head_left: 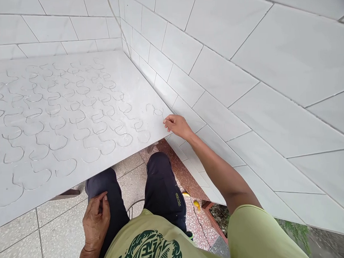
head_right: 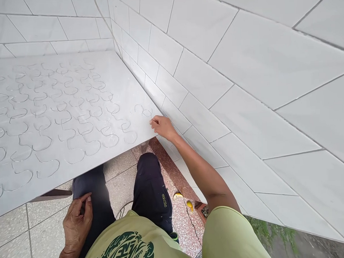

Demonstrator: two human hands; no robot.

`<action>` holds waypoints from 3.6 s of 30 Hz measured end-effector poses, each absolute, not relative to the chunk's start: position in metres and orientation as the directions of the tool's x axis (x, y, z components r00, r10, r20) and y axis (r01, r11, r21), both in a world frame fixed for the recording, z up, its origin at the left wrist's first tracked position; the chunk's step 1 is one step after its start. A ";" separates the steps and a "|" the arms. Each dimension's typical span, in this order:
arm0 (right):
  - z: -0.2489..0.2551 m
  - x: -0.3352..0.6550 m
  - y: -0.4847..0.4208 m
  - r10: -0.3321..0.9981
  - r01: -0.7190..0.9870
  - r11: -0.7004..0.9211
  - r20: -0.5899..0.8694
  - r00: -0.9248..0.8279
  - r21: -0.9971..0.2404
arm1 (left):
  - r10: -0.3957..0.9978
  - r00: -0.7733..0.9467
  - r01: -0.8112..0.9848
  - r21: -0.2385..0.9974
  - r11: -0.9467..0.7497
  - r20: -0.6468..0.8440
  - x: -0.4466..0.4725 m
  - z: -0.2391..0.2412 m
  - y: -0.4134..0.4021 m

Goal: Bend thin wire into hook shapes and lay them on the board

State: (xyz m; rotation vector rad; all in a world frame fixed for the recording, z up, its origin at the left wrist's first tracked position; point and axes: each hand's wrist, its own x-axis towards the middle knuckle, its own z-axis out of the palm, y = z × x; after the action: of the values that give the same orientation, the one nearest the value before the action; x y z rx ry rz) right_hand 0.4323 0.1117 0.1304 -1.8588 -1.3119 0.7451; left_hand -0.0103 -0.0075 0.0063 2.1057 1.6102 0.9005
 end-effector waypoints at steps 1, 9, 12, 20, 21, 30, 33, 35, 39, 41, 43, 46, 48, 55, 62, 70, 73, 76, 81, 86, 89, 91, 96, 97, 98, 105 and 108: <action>0.132 0.439 0.108 0.940 0.521 -0.223 -0.039 0.340 -0.824 | 0.948 0.158 0.733 0.610 -0.301 0.278 -0.009 0.007 -0.007; 0.121 0.454 0.080 0.919 0.538 -0.274 -0.051 0.392 -0.797 | 0.925 0.172 0.743 0.572 -0.347 0.338 -0.006 0.005 -0.004; 0.116 0.454 0.080 0.921 0.590 -0.267 -0.021 0.390 -0.762 | 0.907 0.188 0.745 0.547 -0.382 0.377 -0.007 0.002 -0.003; 0.128 0.460 0.110 0.935 0.810 -0.203 0.136 0.327 -0.550 | 0.918 0.192 0.757 0.543 -0.364 0.347 -0.007 0.000 0.000; 0.130 0.460 0.116 0.940 0.832 -0.209 0.131 0.317 -0.513 | 0.919 0.191 0.757 0.544 -0.361 0.344 -0.007 0.000 0.000; 0.136 0.460 0.159 0.971 0.923 -0.206 0.052 0.235 -0.324 | 0.920 0.199 0.758 0.542 -0.363 0.337 -0.007 0.001 0.000; 0.136 0.463 0.172 0.979 0.946 -0.184 0.033 0.200 -0.268 | 0.911 0.206 0.753 0.536 -0.381 0.358 -0.007 0.001 0.001; 0.136 0.467 0.180 0.993 0.985 -0.115 -0.014 0.114 -0.128 | 0.907 0.203 0.751 0.536 -0.386 0.369 -0.006 0.002 0.000; 0.135 0.472 0.189 0.990 0.990 0.067 -0.133 -0.051 0.121 | 0.911 0.195 0.756 0.536 -0.376 0.364 -0.005 0.004 0.000; 0.134 0.475 0.189 0.986 0.984 0.114 -0.139 -0.095 0.136 | 0.912 0.192 0.759 0.534 -0.372 0.362 -0.005 0.004 -0.001; 0.131 0.477 0.187 0.979 0.969 0.175 -0.137 -0.152 0.174 | 0.913 0.190 0.759 0.536 -0.369 0.360 -0.004 0.005 -0.001; 0.124 0.481 0.183 0.970 0.944 0.235 -0.121 -0.212 0.230 | 0.913 0.191 0.757 0.538 -0.371 0.360 -0.004 0.005 0.000; 0.118 0.485 0.180 0.971 0.944 0.236 -0.096 -0.219 0.231 | 0.911 0.196 0.756 0.535 -0.377 0.364 -0.004 0.005 0.000; 0.109 0.489 0.173 0.987 0.967 0.159 -0.020 -0.158 0.198 | 0.922 0.192 0.758 0.546 -0.357 0.336 -0.005 0.005 -0.001; 0.138 0.473 0.163 0.987 0.992 0.034 0.149 -0.053 0.124 | 0.931 0.175 0.741 0.579 -0.338 0.320 -0.003 0.003 0.002; 0.165 0.400 0.079 0.878 0.988 0.141 0.454 -0.151 0.055 | 0.974 0.059 0.357 0.916 0.185 -0.220 0.033 0.071 -0.007; 0.159 0.365 0.043 0.803 0.970 0.239 0.571 -0.172 -0.044 | 0.878 0.328 0.064 0.935 0.348 -0.349 0.061 0.120 -0.007; 0.148 0.332 0.016 0.782 0.921 0.332 0.606 -0.146 -0.206 | 0.756 0.530 -0.073 0.868 0.491 -0.384 0.089 0.154 -0.003; 0.123 0.296 -0.012 0.793 0.817 0.450 0.582 -0.179 -0.362 | 0.865 0.391 -0.315 0.837 0.446 -0.314 0.112 0.165 -0.001; 0.107 0.282 -0.027 0.780 0.766 0.465 0.615 -0.117 -0.444 | 0.933 0.246 -0.331 0.882 0.335 -0.262 0.104 0.158 -0.002; 0.108 0.272 -0.040 0.840 0.677 0.371 0.540 0.048 -0.636 | 0.966 0.168 -0.285 0.929 0.237 -0.194 0.100 0.151 -0.002; 0.109 0.264 -0.050 0.910 0.520 0.263 0.388 0.148 -0.813 | 0.983 0.123 -0.217 0.962 0.163 -0.139 0.098 0.147 -0.003; 0.106 0.248 -0.055 0.977 -0.066 0.045 0.030 0.212 -0.997 | 0.987 0.154 0.006 0.999 0.037 -0.038 0.095 0.140 -0.009; 0.106 0.247 -0.053 0.975 -0.132 0.033 0.003 0.220 -0.991 | 0.985 0.165 0.028 0.999 0.042 -0.046 0.095 0.139 -0.010; 0.106 0.245 -0.050 0.973 -0.174 0.022 -0.019 0.228 -0.985 | 0.983 0.170 0.042 0.998 0.055 -0.062 0.096 0.139 -0.011; 0.103 0.234 -0.046 0.959 -0.225 -0.021 -0.083 0.271 -0.974 | 0.991 0.116 0.038 0.998 0.057 -0.061 0.095 0.120 -0.013; 0.098 0.226 -0.050 0.957 -0.231 -0.042 -0.105 0.271 -0.972 | 0.995 0.095 0.141 0.990 -0.016 0.003 0.093 0.109 -0.014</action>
State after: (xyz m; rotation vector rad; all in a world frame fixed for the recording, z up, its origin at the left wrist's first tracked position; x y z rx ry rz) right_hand 0.2255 -0.0500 0.0982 -1.2174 -0.8009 1.1478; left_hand 0.0932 -0.0140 0.1092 1.3631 1.2359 1.0748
